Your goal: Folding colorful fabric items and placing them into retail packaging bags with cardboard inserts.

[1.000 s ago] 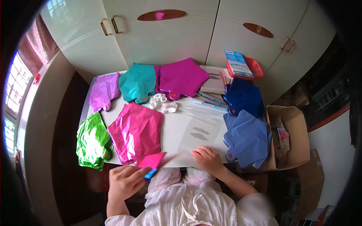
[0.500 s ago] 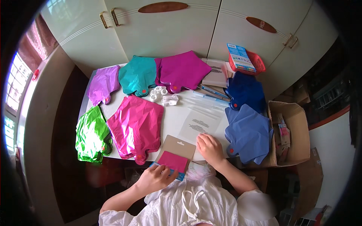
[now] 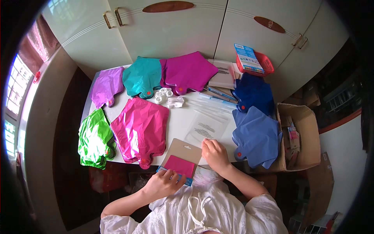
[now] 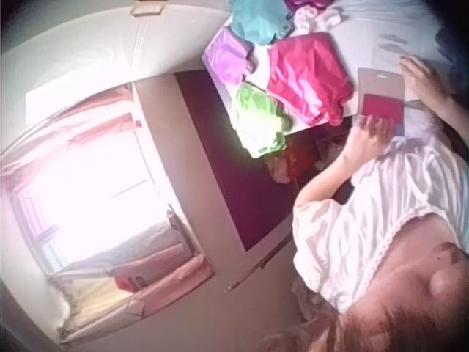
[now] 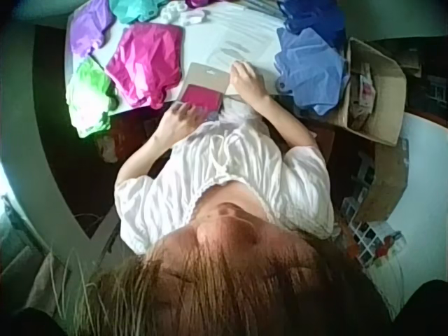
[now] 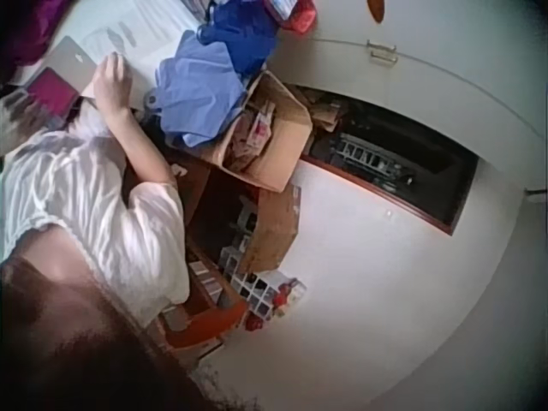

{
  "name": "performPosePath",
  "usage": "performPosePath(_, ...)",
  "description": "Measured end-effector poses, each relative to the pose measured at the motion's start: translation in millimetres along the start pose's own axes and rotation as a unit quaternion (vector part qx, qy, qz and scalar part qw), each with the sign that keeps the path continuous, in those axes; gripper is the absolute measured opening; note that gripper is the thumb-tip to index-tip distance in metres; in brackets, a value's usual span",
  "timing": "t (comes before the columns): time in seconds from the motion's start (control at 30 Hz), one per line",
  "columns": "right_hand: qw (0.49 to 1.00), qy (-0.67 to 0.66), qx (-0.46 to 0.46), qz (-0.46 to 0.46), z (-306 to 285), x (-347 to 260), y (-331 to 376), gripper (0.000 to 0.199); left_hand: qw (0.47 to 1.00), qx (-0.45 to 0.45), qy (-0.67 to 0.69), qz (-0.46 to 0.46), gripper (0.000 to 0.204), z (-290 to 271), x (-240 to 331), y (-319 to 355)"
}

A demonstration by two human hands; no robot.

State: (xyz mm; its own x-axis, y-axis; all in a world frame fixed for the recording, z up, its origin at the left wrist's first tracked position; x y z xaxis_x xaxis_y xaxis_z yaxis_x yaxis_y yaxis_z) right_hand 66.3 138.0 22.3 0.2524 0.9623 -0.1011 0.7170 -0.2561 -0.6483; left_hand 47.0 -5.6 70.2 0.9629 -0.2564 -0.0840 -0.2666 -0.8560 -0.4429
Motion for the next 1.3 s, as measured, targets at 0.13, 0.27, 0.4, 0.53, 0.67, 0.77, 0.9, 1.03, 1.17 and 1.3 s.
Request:
performPosePath(0.13, 0.994, -0.095, -0.014, 0.057, -1.7, 7.7, -4.9, 0.009, 1.000, 0.001, 0.006, 0.007, 0.030, -0.8, 2.9, -1.6)
performPosePath(0.27, 0.992, -0.103, -0.025, 0.065, 5.7, 5.7, -5.3, 0.008, 0.999, 0.040, 0.003, 0.030, 0.030, 0.0, 9.7, -5.8)
performPosePath(0.4, 0.995, -0.098, -0.023, 0.018, 5.5, -3.3, -9.2, 0.017, 0.998, 0.044, -0.007, 0.033, 0.030, 9.0, 9.5, -4.7)
performPosePath(0.53, 0.996, -0.089, -0.012, -0.016, 2.4, -12.8, -10.9, 0.015, 0.998, 0.052, -0.024, 0.039, 0.032, 19.6, 5.8, -2.6)
performPosePath(0.67, 0.995, -0.100, -0.010, -0.030, 5.4, -14.7, -9.7, 0.010, 0.997, 0.068, -0.013, 0.016, 0.034, 30.3, 2.1, -4.2)
performPosePath(0.77, 0.994, -0.110, -0.005, -0.027, 3.5, -15.4, -11.2, 0.007, 0.997, 0.074, -0.030, 0.015, 0.035, 37.5, 0.3, -5.9)
performPosePath(0.9, 0.993, -0.114, -0.014, -0.037, 4.1, -16.6, -13.4, 0.005, 0.995, 0.087, -0.051, 0.018, 0.036, 47.1, -2.3, -8.7)
performPosePath(1.03, 0.992, -0.111, -0.017, -0.050, 1.6, -18.5, -18.4, 0.006, 0.995, 0.092, -0.035, 0.018, 0.039, 52.0, -7.8, -15.0)
performPosePath(1.17, 0.992, -0.126, -0.016, -0.022, 1.0, -7.2, -19.6, 0.010, 0.995, 0.099, -0.027, -0.005, 0.040, 55.6, -14.7, -21.5)
performPosePath(1.3, 0.961, -0.191, 0.144, 0.139, -36.1, 18.5, -19.8, 0.030, 0.990, 0.121, -0.035, -0.058, 0.044, 39.0, -27.0, -21.6)
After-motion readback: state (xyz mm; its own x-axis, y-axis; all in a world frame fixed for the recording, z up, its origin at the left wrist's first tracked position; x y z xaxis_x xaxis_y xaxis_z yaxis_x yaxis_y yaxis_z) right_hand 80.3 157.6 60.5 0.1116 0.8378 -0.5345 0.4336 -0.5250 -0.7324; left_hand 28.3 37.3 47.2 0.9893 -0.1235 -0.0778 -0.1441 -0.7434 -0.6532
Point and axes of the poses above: each hand's wrist, its own y-axis away from the middle knuckle, its own z-axis out of the palm, x = y × z, the point moved 10 cm from there along -y, towards the middle knuckle, and after that the axes turned 14 degrees about x, right-handed, at the moved point
